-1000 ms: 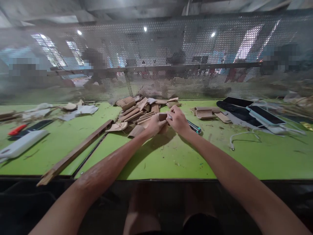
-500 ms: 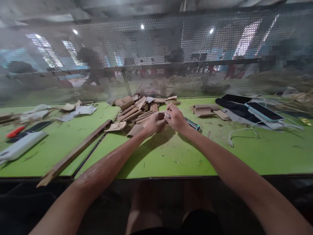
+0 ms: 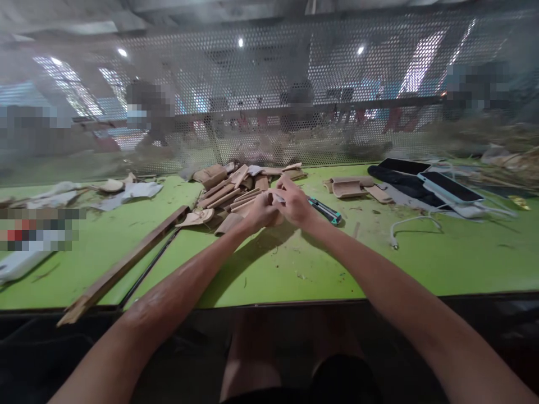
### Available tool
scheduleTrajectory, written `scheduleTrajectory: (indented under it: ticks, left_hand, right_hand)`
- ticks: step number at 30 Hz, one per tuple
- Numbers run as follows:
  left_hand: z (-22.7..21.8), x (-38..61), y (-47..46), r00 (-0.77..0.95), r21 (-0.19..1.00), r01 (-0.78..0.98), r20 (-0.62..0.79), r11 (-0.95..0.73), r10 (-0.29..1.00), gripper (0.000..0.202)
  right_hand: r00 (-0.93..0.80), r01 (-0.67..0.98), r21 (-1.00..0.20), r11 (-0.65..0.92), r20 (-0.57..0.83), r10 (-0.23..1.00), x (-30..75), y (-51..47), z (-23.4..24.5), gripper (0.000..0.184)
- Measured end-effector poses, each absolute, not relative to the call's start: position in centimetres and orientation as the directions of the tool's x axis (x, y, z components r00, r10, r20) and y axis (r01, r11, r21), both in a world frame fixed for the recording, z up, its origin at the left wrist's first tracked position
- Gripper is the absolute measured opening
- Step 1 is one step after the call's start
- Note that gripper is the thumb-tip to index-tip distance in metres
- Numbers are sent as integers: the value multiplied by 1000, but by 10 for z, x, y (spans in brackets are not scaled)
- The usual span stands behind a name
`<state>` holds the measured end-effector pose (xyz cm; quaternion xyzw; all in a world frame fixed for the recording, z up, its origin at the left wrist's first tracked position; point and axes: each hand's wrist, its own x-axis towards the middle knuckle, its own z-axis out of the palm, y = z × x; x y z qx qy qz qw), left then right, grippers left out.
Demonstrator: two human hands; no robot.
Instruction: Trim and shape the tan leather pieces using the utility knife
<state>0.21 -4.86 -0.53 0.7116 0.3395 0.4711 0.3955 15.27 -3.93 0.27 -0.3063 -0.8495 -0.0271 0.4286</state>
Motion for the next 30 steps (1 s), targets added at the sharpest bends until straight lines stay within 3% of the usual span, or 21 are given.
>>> scheduleTrajectory:
  ticks: [3, 5, 8, 12, 20, 30]
  left_hand:
    - [-7, 3, -49, 371, 906, 62, 368, -418, 853, 18]
    - [-6, 3, -51, 417, 920, 90, 314, -382, 853, 18]
    - [-4, 4, -55, 439, 935, 81, 277, -345, 855, 19]
    - [0, 4, -58, 449, 946, 58, 262, -320, 854, 18]
    - [1, 4, -58, 470, 941, 58, 270, -334, 840, 18]
    - [-1, 2, -57, 451, 920, 109, 291, -376, 844, 13]
  right_hand:
    - [-192, 537, -506, 675, 706, 682, 160, -32, 1, 17]
    - [-4, 459, -728, 509, 571, 821, 167, -26, -1, 19]
    - [43, 245, -888, 389, 411, 911, 173, -23, -5, 25]
    - [53, 93, -939, 331, 336, 940, 171, -23, -9, 35]
    - [27, 136, -910, 392, 398, 917, 173, -17, -9, 36]
    - [155, 15, -954, 299, 298, 942, 177, -20, -4, 30]
